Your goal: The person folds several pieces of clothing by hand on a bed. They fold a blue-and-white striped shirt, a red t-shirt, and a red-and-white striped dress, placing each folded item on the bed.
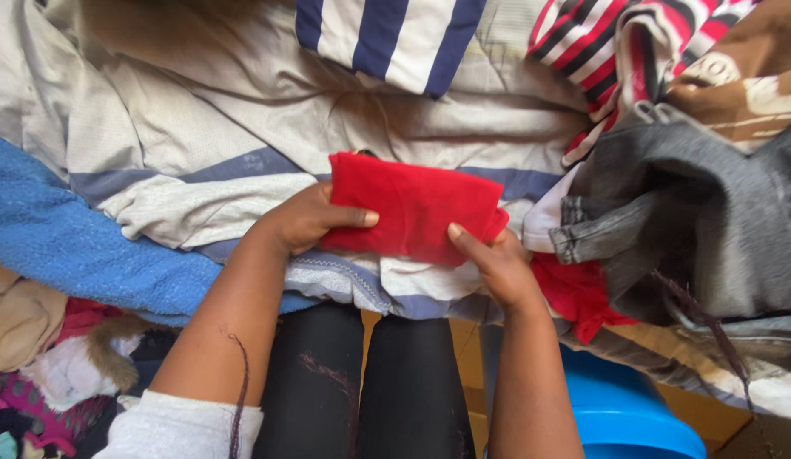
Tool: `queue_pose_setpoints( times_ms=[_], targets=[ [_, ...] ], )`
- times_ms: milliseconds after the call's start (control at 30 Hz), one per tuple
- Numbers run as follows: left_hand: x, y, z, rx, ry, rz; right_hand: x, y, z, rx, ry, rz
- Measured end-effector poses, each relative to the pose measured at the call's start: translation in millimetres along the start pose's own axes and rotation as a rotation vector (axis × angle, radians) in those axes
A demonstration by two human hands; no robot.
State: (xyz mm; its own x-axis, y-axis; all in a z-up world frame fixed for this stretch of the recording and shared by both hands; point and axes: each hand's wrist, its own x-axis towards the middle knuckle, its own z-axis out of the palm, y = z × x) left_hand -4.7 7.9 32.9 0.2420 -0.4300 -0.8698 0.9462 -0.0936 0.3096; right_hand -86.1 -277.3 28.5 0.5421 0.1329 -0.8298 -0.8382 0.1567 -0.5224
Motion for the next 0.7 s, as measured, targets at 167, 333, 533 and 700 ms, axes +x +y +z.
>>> queue_pose_setpoints(
  times_ms=[167,333,533,700],
  targets=[
    [-12,8,0,-0.150,-0.059,0.081,-5,-10,-10,0.262,-0.127,-0.060],
    [-6,40,1,0.005,0.052,0.177,21,-17,1,0.233,-0.098,-0.066],
    [-14,89,-9,-0.024,0.073,0.318,30,-54,25,0.408,-0.058,-0.194],
    [-8,126,-19,-0.326,0.011,0.554,52,-129,33,0.455,-0.107,-0.340]
  ],
)
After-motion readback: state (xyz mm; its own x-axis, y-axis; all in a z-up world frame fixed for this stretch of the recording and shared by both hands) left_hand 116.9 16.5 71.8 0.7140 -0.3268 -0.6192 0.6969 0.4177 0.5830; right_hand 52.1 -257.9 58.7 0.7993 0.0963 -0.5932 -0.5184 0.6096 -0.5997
